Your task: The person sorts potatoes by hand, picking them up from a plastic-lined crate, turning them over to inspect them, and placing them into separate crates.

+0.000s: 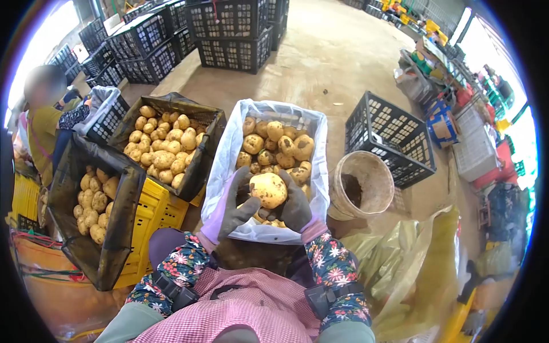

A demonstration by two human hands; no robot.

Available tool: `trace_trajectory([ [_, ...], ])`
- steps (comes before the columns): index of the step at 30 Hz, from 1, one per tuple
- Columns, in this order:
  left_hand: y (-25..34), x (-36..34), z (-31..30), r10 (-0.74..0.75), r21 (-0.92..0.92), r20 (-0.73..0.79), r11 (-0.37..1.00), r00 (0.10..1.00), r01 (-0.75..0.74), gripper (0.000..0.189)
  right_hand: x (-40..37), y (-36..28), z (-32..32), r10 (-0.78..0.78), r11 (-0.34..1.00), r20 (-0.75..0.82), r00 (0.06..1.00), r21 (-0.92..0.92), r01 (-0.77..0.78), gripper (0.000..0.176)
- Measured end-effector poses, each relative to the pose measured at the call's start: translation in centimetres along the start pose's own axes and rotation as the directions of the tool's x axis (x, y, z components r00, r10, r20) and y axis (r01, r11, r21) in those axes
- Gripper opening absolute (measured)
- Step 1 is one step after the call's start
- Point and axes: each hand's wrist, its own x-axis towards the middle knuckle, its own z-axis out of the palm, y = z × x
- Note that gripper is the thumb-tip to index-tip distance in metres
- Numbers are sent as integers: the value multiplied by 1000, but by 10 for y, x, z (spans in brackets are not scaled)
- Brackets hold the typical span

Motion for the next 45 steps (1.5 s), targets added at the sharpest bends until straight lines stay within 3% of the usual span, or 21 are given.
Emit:
trace_trajectory([
  [2,0,10,4,71,181,-99,982,993,-52,59,8,5,-10,57,992,174,983,100,-75,43],
  [3,19,13,6,102,240,-136,968,986,-67,40,5,12,-7,-151,909,122,981,-374,186,55],
  [5,26,20,7,-103,47,-194,992,976,114,36,-1,13,8,-503,222,389,772,-806,550,46],
  [6,27,23,9,-300,-167,-200,948,933,269,31,-2,14,15,-508,225,386,770,-803,552,46],
  [8,20,28,11,-302,-216,-168,940,938,264,23,-5,11,20,-322,884,77,943,-332,329,45],
  [13,-21,32,6,-117,-138,-253,987,960,84,32,6,-15,13,-203,934,-217,955,-337,122,49],
  [16,12,16,18,-46,138,-32,989,998,50,40,11,-9,4,-621,261,21,784,-937,231,36],
  [17,40,15,24,-145,-148,98,976,985,158,68,12,-7,5,-612,266,23,790,-935,233,36],
  [18,9,12,22,160,116,100,978,982,-171,65,13,-6,6,-582,204,32,812,-961,185,34],
  [20,13,13,32,-155,-582,123,789,980,198,59,12,-7,8,-524,68,37,851,-994,85,30],
  [21,9,15,32,-155,-583,126,788,980,200,59,12,-10,9,-525,68,34,850,-994,82,30],
  [24,-5,22,24,-432,-828,260,360,863,430,51,14,-23,18,-285,852,-437,853,-524,16,24],
  [26,-8,24,17,-391,-901,227,263,892,345,57,19,-17,7,-446,806,-378,812,-565,179,26],
  [28,-5,19,11,-347,-909,286,196,893,367,60,21,-16,5,-674,387,-18,738,-860,333,32],
  [30,0,11,16,21,-277,-7,961,1000,-22,73,23,-9,20,-610,439,-3,793,-834,335,36],
  [33,-17,9,8,99,-144,7,985,995,-97,86,14,-3,44,-529,-403,409,744,-892,204,41],
  [37,-48,14,-4,-86,-383,61,918,994,102,58,22,13,15,-520,270,100,848,-923,275,35],
  [38,-61,19,-20,-335,-857,129,435,933,274,43,22,14,1,-442,552,-85,893,-810,196,33],
  [39,-88,30,-42,-463,-956,170,137,870,260,43,20,9,-7,-426,626,-154,892,-762,168,33],
  [40,-88,34,-63,-413,-901,35,381,910,207,41,19,4,-16,-403,695,-221,888,-705,140,33],
  [45,-67,56,-131,-589,-952,-276,277,759,-131,45,42,13,-65,-272,599,-311,911,-795,-93,31],
])
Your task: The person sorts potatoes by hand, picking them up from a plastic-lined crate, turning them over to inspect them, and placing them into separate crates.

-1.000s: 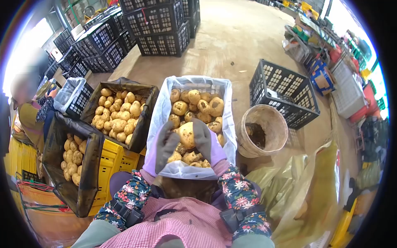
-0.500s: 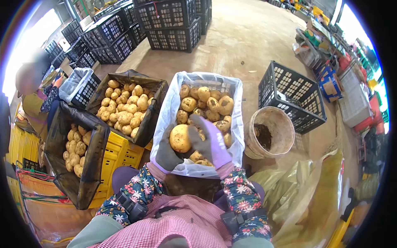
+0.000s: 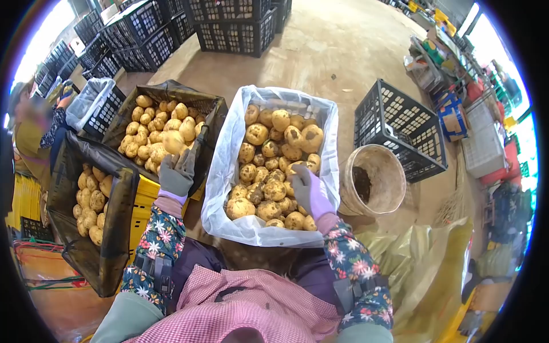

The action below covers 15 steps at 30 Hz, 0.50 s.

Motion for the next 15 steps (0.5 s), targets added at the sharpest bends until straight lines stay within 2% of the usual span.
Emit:
trace_trajectory([
  [1,-6,-6,10,19,50,-30,999,999,-17,45,6,4,4,68,979,76,995,-195,-52,32],
  [2,-14,-10,10,17,41,-42,999,999,-15,45,26,34,15,64,973,140,988,-227,-31,32],
  [3,-25,-15,6,47,236,19,970,999,-50,44,34,12,27,72,855,179,981,-518,31,31],
  [4,-35,-19,6,68,420,85,902,994,-97,43,49,12,44,66,763,199,978,-642,79,34],
  [5,-40,-33,22,37,505,76,860,996,-71,42,63,16,63,64,652,223,973,-747,128,37],
  [7,-46,-36,28,14,599,158,794,987,-107,40,87,31,102,106,577,202,974,-810,105,46],
  [8,-48,-36,29,11,603,148,791,989,-99,40,111,65,125,158,534,187,970,-842,75,42],
  [9,-48,-36,30,15,610,139,787,990,-97,39,120,91,145,108,545,155,982,-835,73,40],
  [11,-47,-38,34,53,617,91,780,994,-98,38,123,92,176,104,515,-61,993,-851,-107,45],
  [13,-40,-39,35,53,631,58,772,997,-78,38,132,86,172,225,610,-48,973,-772,-180,58],
  [15,-35,-36,30,-15,582,67,813,998,-26,39,141,95,145,248,818,99,964,-554,-154,64],
])
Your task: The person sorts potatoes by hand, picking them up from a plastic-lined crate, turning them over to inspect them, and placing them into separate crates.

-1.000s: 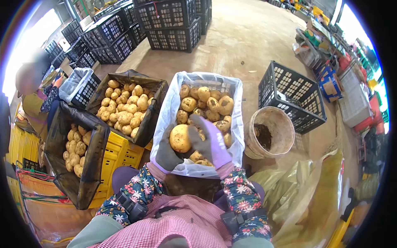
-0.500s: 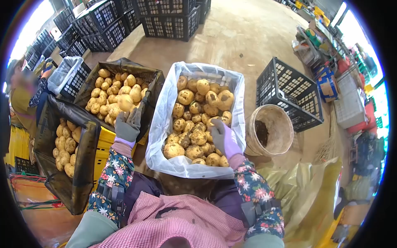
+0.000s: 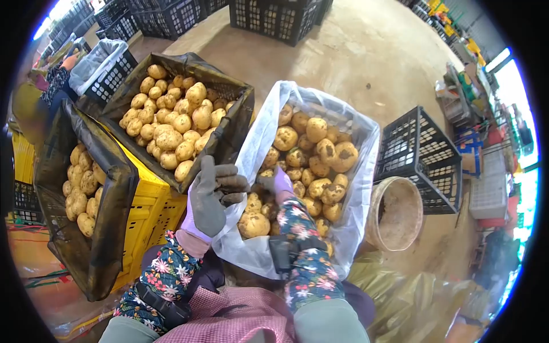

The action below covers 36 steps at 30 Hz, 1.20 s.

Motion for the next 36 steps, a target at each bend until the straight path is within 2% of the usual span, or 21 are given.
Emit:
trace_trajectory([
  [2,-5,3,-2,-33,-66,56,997,998,37,39,-26,0,-40,-144,695,262,954,713,-91,68],
  [4,-19,3,0,130,-11,84,991,988,-130,45,-72,-17,-85,-185,446,330,926,867,-220,69],
  [6,-24,-4,6,180,63,118,980,977,-188,53,-115,-27,-124,-356,488,225,907,873,-25,74],
  [8,-26,-9,5,-21,210,274,977,962,-38,59,-163,-47,-153,-418,551,82,905,815,180,79],
  [10,-21,-31,22,-276,174,399,959,875,224,62,-211,-60,-166,-438,511,-13,899,819,261,80],
  [12,-33,-50,34,-243,18,613,955,752,295,55,-231,-47,-155,-500,593,-267,824,588,550,78],
  [14,-58,-69,44,89,33,696,987,712,-156,45,-246,-45,-148,-536,753,-409,738,164,638,73],
  [15,-71,-60,36,222,309,710,754,668,-579,41,-251,-48,-145,-531,746,-419,737,182,641,73],
  [16,-84,-58,27,213,328,710,744,672,-582,41,-254,-52,-145,-563,749,-443,697,82,657,67],
  [17,-82,-60,30,100,-3,693,991,714,-136,39,-254,-54,-147,-600,744,-464,652,-25,668,61],
  [18,-79,-60,34,-17,-330,718,872,695,362,37,-249,-51,-145,-602,735,-476,642,-15,678,61],
  [20,-70,-71,41,-55,-247,634,931,771,270,38,-241,-44,-137,-722,658,-510,468,-295,693,51],
  [22,-56,-79,48,-111,-203,575,940,810,273,39,-239,-43,-144,-567,712,-515,643,85,697,38],
  [24,-56,-77,46,-115,-168,566,953,816,251,42,-222,-34,-139,-387,591,-438,812,559,582,37],
  [25,-56,-79,46,-59,-99,546,986,836,134,46,-222,-29,-134,-379,586,-446,811,562,583,37],
  [28,-71,-68,37,67,-36,597,998,800,-57,60,-252,-48,-141,-626,680,-563,540,-55,731,38],
  [30,-63,-76,43,-6,-46,600,998,800,42,64,-259,-47,-150,-522,795,-448,726,52,604,33],
  [33,-53,-87,53,-44,31,573,999,819,32,54,-232,-31,-140,-282,543,-481,830,633,552,21],
  [34,-53,-88,55,-26,46,542,999,840,1,50,-232,-31,-138,-289,541,-480,828,632,555,21],
  [35,-68,-74,38,162,272,631,869,758,-413,45,-234,-32,-136,-331,575,-429,841,615,540,21],
  [36,-76,-62,31,169,273,626,867,761,-417,45,-235,-34,-134,-366,608,-372,853,598,522,22],
])
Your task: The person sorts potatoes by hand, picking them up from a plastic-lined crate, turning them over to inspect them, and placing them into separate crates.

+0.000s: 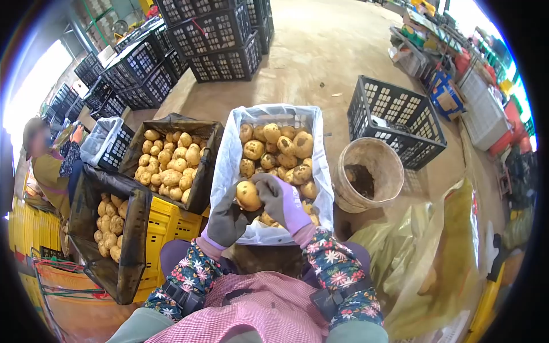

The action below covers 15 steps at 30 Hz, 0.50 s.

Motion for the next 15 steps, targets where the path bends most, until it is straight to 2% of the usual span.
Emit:
trace_trajectory([
  [1,-11,1,-6,-60,-77,-35,995,998,57,44,-3,-9,4,-121,993,40,992,3,121,22],
  [2,-8,2,-5,-123,-157,-68,981,990,112,44,-4,-14,7,-117,993,50,992,8,117,22],
  [3,-7,3,-2,60,198,-77,979,995,-44,45,-3,-17,9,-72,989,-46,996,124,77,21],
  [4,-2,4,-3,57,202,-84,979,995,-39,45,0,-19,10,-15,970,-140,990,240,48,21],
  [5,10,7,0,-187,-315,-128,939,974,139,45,5,-18,1,48,954,-121,991,299,-10,23],
  [6,24,11,5,-407,-748,-41,618,913,242,44,8,-22,-9,46,954,-121,992,298,-8,23],
  [7,43,15,9,-464,-856,-5,460,886,237,46,10,-31,-18,115,989,-121,986,107,-102,26],
  [8,34,13,8,-465,-856,-4,459,885,238,46,10,-35,-22,185,977,-133,974,-87,-197,30],
  [9,17,9,7,-222,-359,-155,920,963,154,39,15,-16,-10,-16,999,-155,988,-30,12,37],
  [10,1,5,5,70,296,-114,955,991,-33,42,12,-3,-6,-15,999,-155,988,-30,10,37],
  [11,-12,4,5,68,293,-111,956,991,-33,42,10,-15,5,-340,845,-167,925,-486,223,35],
  [12,-23,3,6,58,278,-176,960,983,-7,42,8,-21,15,-607,459,-28,794,-828,322,34],
  [13,-32,1,7,42,263,-237,965,971,22,42,6,-10,23,-531,491,8,847,-812,315,30],
  [14,-34,1,12,28,262,-225,965,974,32,42,3,-7,26,-528,542,-21,849,-778,318,22],
  [15,-34,2,17,0,84,-256,996,967,22,42,1,-7,23,-415,608,-29,909,-752,254,23],
])
